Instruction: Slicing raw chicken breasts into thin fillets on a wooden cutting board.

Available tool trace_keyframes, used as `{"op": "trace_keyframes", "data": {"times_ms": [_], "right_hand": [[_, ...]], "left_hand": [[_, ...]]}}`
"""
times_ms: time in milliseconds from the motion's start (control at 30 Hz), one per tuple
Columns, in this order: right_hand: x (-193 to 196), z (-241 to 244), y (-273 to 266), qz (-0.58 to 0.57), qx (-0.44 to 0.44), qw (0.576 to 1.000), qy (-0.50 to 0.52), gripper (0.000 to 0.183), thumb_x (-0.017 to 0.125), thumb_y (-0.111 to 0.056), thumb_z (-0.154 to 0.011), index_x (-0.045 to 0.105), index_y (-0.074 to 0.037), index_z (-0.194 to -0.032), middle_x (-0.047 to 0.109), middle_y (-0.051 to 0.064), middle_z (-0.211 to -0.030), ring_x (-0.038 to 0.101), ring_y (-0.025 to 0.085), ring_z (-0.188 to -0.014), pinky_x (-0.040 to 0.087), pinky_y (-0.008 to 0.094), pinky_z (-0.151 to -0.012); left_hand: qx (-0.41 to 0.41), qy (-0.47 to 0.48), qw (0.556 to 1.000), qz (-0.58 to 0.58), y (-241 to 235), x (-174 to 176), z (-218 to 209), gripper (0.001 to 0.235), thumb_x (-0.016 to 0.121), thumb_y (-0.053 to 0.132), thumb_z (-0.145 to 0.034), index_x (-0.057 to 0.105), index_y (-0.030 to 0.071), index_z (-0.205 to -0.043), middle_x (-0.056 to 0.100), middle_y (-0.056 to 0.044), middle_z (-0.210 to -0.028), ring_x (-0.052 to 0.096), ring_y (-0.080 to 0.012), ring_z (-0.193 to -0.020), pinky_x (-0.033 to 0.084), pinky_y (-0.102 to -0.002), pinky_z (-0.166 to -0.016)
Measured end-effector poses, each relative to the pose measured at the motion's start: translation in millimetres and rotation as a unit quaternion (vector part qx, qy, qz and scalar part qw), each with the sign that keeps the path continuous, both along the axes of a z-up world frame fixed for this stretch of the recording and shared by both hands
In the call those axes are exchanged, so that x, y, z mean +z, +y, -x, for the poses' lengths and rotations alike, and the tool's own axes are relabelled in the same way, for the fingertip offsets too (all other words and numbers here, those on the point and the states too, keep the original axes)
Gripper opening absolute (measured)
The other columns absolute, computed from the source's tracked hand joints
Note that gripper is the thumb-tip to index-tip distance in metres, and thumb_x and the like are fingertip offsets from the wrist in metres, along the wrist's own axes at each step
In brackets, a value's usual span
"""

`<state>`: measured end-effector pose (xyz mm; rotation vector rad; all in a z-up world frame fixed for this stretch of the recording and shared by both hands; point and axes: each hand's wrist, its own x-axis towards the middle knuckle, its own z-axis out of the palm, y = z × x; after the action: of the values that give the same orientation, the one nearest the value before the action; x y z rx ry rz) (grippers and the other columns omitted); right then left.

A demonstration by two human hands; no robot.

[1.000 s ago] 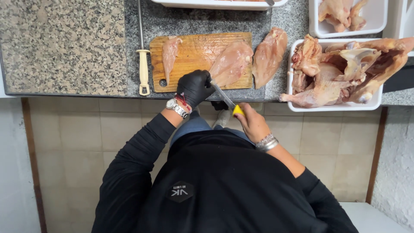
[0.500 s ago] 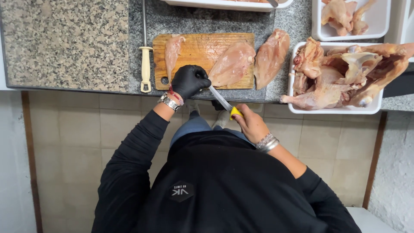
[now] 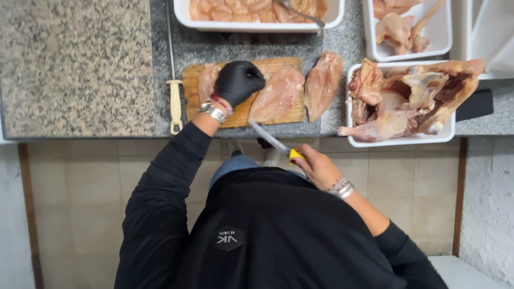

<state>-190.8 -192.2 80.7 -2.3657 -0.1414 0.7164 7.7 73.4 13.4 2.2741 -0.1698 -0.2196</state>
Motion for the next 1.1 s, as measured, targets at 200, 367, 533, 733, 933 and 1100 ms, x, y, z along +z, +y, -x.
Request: {"op": "trace_keyframes", "data": {"times_ms": [200, 367, 533, 733, 933, 1100], "right_hand": [[20, 3, -20, -0.004, -0.158, 0.987, -0.021, 0.034, 0.054, -0.038, -0.104, 0.057, -0.018, -0.132, 0.072, 0.01, -0.078, 0.074, 0.028, -0.063, 0.06, 0.044, -0.069], [20, 8, -22, -0.017, -0.234, 0.972, -0.022, 0.034, 0.054, -0.034, -0.105, 0.056, -0.015, -0.133, 0.071, 0.008, -0.071, 0.073, 0.026, -0.057, 0.059, 0.041, -0.061], [17, 7, -15, -0.036, -0.286, 0.957, -0.021, 0.033, 0.054, -0.033, -0.105, 0.056, -0.014, -0.131, 0.071, 0.008, -0.069, 0.072, 0.025, -0.054, 0.058, 0.038, -0.058], [18, -5, -10, -0.072, -0.345, 0.935, -0.042, 0.034, 0.051, -0.029, -0.107, 0.054, -0.005, -0.131, 0.068, 0.013, -0.066, 0.068, 0.027, -0.049, 0.055, 0.037, -0.051], [20, -21, -6, -0.111, -0.342, 0.928, -0.094, 0.034, 0.051, -0.025, -0.108, 0.053, 0.001, -0.129, 0.066, 0.013, -0.062, 0.064, 0.026, -0.044, 0.054, 0.035, -0.046], [27, -30, -7, -0.122, -0.313, 0.934, -0.124, 0.033, 0.049, -0.025, -0.109, 0.053, 0.001, -0.128, 0.064, 0.01, -0.057, 0.063, 0.023, -0.042, 0.053, 0.032, -0.044]], "left_hand": [[-0.098, -0.059, 0.991, -0.062, -88, -1, -68, 0.01, 0.074, 0.036, -0.083, 0.075, 0.029, -0.09, 0.076, 0.004, -0.09, 0.073, -0.023, -0.099, 0.06, -0.041, -0.088], [-0.157, -0.126, 0.972, -0.123, -132, -111, -123, 0.01, 0.069, 0.035, -0.088, 0.077, 0.034, -0.094, 0.076, 0.008, -0.092, 0.073, -0.0194, -0.102, 0.06, -0.038, -0.089], [-0.155, -0.25, 0.946, -0.138, -122, -110, -115, 0.017, 0.059, 0.016, -0.084, 0.071, 0.005, -0.089, 0.071, -0.02, -0.077, 0.064, -0.043, -0.057, 0.053, -0.054, -0.052], [-0.199, -0.001, 0.977, -0.076, -82, -24, -62, 0.061, 0.086, 0.05, -0.079, 0.063, 0.008, -0.117, 0.066, -0.017, -0.111, 0.066, -0.0406, -0.113, 0.056, -0.057, -0.094], [-0.281, 0.121, 0.947, -0.101, -76, -60, -51, 0.083, 0.086, 0.071, -0.063, 0.068, 0.01, -0.116, 0.071, -0.017, -0.111, 0.068, -0.0413, -0.113, 0.056, -0.053, -0.097], [-0.306, 0.187, 0.925, 0.128, -51, 19, -34, 0.063, 0.081, 0.046, -0.078, 0.062, 0.004, -0.122, 0.065, -0.031, -0.125, 0.058, -0.0507, -0.125, 0.047, -0.057, -0.104]]}}
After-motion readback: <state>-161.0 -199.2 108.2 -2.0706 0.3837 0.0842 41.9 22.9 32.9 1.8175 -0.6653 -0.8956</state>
